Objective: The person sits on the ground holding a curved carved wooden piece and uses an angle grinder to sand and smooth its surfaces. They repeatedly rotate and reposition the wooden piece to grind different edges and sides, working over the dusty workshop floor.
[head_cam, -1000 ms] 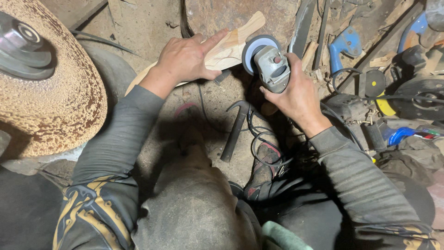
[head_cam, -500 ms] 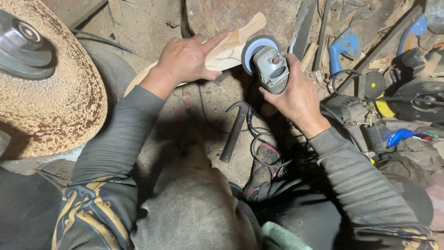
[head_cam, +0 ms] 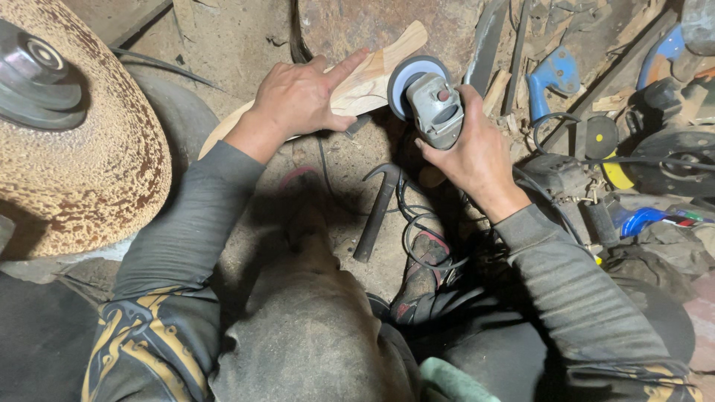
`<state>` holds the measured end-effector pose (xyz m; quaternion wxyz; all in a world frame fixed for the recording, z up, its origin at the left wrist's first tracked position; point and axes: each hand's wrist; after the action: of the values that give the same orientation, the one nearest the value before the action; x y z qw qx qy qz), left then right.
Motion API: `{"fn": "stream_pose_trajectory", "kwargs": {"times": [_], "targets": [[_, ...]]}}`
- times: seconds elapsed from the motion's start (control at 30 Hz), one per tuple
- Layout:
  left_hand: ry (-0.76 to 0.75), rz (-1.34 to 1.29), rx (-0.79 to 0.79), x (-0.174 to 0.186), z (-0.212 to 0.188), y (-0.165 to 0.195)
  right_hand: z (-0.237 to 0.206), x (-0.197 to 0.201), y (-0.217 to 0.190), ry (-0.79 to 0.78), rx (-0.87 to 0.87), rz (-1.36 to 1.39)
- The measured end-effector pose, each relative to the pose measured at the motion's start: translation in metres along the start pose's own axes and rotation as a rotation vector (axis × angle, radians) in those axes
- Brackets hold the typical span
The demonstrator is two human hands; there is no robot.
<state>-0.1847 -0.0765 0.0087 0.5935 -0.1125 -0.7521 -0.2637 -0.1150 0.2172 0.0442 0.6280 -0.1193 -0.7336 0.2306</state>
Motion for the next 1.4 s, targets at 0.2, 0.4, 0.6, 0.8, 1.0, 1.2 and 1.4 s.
{"fn": "stream_pose_trajectory", "kwargs": {"times": [0.2,0.4,0.6,0.8,1.0,1.2,1.4], "targets": [[0.005,-0.006,0.004,0.002,-0.001,0.003,0.003,0.001,-0.004,0.021,-0.009,0.004],[0.075,0.014,-0.027,-0.001,-0.003,0.004,0.010,-0.004,0.003,0.056,-0.044,0.090],[0.053,-0.005,-0.020,-0.003,-0.003,0.001,0.004,0.000,0.010,0.096,-0.003,0.196],[0.046,-0.006,-0.015,-0.002,-0.002,0.001,-0.003,-0.003,0.003,0.038,-0.064,0.090],[0.043,-0.018,-0.012,-0.001,-0.002,0.001,0.002,-0.006,0.006,0.058,-0.058,0.073],[0.038,-0.007,-0.003,0.000,-0.001,0.001,-0.002,0.000,0.011,0.155,-0.038,0.091],[0.036,-0.017,-0.005,-0.002,-0.004,0.000,-0.009,-0.011,0.007,0.067,-0.060,0.091]]}}
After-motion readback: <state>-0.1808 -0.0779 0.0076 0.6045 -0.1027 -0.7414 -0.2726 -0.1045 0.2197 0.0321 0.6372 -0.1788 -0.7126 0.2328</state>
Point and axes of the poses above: each hand's wrist, its own z-axis towards the middle knuckle, its own x-axis out of the back of the hand, y = z × x, and after that the axes turned 3 degrees about z, right-handed
